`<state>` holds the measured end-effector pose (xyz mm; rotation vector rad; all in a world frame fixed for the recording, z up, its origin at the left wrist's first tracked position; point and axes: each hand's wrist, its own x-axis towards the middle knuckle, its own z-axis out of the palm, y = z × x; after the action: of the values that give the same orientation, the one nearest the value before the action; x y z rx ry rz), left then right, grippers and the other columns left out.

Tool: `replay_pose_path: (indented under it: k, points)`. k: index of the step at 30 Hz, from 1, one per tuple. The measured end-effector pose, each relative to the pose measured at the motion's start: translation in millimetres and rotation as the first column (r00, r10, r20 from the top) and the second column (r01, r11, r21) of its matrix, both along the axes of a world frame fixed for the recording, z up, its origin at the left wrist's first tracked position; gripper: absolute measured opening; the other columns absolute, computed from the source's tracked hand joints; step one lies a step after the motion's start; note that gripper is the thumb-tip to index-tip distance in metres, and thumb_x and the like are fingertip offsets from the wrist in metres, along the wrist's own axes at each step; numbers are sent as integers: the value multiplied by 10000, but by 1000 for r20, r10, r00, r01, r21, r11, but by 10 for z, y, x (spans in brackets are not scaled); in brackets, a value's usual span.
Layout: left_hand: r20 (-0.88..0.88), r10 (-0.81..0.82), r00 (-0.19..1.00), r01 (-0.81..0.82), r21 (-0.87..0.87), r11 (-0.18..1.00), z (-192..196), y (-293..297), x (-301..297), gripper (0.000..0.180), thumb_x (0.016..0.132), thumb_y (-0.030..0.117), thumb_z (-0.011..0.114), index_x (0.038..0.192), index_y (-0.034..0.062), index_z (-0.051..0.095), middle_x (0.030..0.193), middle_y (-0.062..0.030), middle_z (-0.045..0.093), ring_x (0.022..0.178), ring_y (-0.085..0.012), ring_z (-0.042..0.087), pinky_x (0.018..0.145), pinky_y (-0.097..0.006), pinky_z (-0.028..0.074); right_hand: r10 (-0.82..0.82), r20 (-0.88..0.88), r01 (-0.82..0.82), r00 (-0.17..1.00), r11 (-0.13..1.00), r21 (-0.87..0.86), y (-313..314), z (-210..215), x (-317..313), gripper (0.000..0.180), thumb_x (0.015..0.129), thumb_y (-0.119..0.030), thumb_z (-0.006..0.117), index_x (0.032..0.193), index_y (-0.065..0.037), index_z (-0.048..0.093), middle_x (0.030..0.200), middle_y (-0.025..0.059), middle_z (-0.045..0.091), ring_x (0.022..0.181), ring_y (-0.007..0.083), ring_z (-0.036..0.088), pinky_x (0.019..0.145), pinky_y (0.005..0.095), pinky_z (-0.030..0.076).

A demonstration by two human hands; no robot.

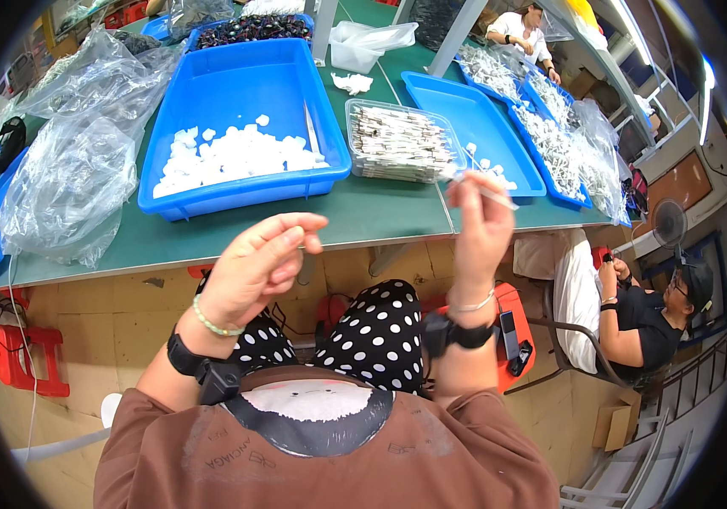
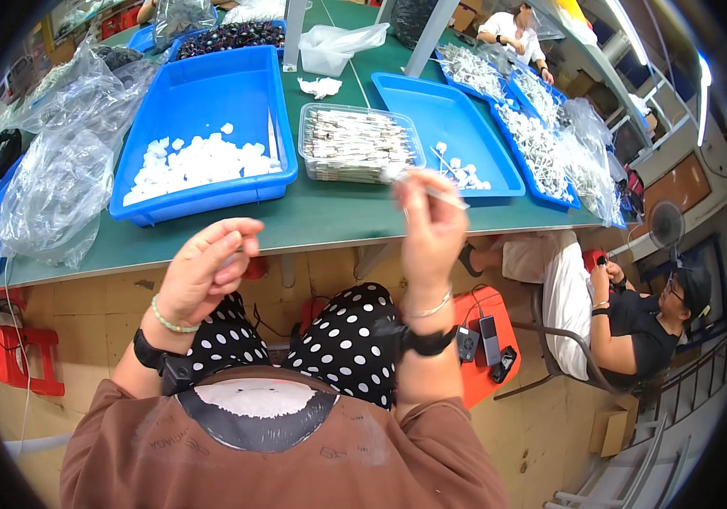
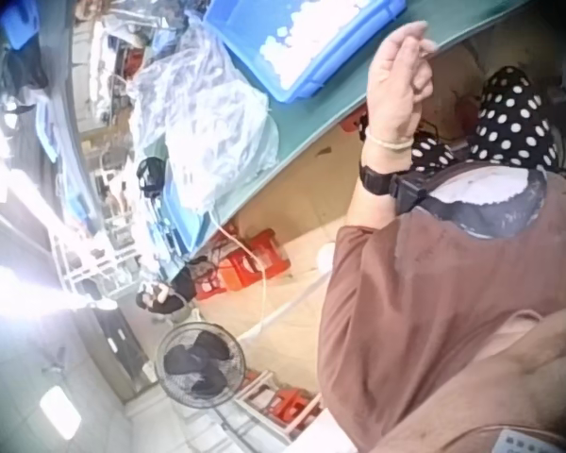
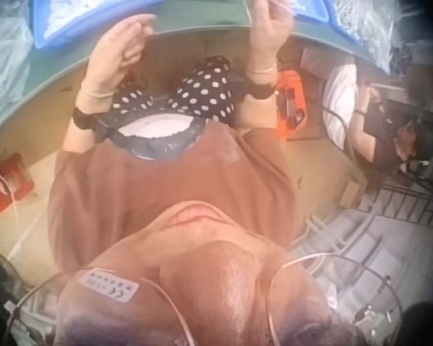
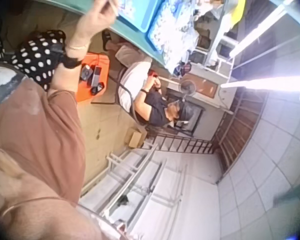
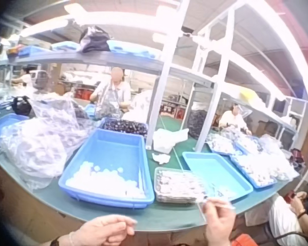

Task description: Assembling small white components, possibly eyeglass nose pads, onto a thin frame or rod in an assembly line setting.

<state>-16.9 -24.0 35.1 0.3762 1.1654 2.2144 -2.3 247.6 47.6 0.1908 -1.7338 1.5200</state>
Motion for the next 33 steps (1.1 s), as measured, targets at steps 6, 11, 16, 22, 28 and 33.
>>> replay_pose_path:
  k: [6, 11, 16, 22, 28, 33]
  points:
    - [91, -147, 985, 132, 158, 979, -40, -231, -86, 245, 914, 65, 489, 1150, 18, 536, 1000, -31, 574, 637, -31, 389, 519, -152, 346, -559, -72, 405, 826, 500, 765, 830, 103, -372, 250, 819, 31, 519, 1044, -22, 614, 961, 145, 599, 832, 277, 591, 739, 349, 476]
    - [331, -255, 909, 167, 273, 947, -130, -173, -50, 256, 884, -11, 461, 1131, -20, 527, 1046, -94, 570, 753, -99, 468, 634, -184, 418, -258, -69, 210, 964, 572, 793, 322, 510, -606, 209, 801, -11, 581, 1001, -27, 637, 900, 131, 605, 820, 275, 593, 755, 371, 473]
    - [428, -330, 841, 203, 315, 927, -178, -31, -5, 195, 922, 33, 456, 1102, -20, 509, 1027, -100, 551, 735, -88, 470, 527, -159, 396, -90, 183, -113, 979, 511, 852, 50, 532, -993, 152, 783, -94, 643, 922, -45, 680, 848, 109, 614, 817, 290, 599, 747, 369, 479]
    - [428, -291, 856, 168, 302, 938, -105, -95, -7, 169, 946, 122, 470, 1060, 1, 503, 974, -58, 520, 654, -51, 399, 476, -148, 355, -94, 265, -206, 960, 405, 891, -1, 527, -1054, 138, 777, -134, 661, 893, -68, 693, 835, 93, 627, 787, 274, 609, 716, 355, 485]
    - [235, -185, 954, 162, 114, 980, -71, -150, -15, 196, 961, 195, 478, 1046, 22, 515, 904, -24, 510, 630, -34, 378, 465, -144, 309, -18, 113, -72, 993, 676, 734, -86, 543, -934, 96, 788, -82, 673, 881, -65, 689, 856, 84, 666, 728, 203, 607, 687, 299, 485]
    - [165, -201, 966, 177, 145, 973, -82, -221, -20, 184, 963, 206, 486, 998, 36, 546, 809, 6, 485, 576, -27, 348, 467, -146, 300, 61, -180, -17, 982, 971, 236, -279, 633, -598, 162, 833, 19, 650, 976, 10, 576, 876, 77, 650, 829, 125, 597, 761, 244, 473]
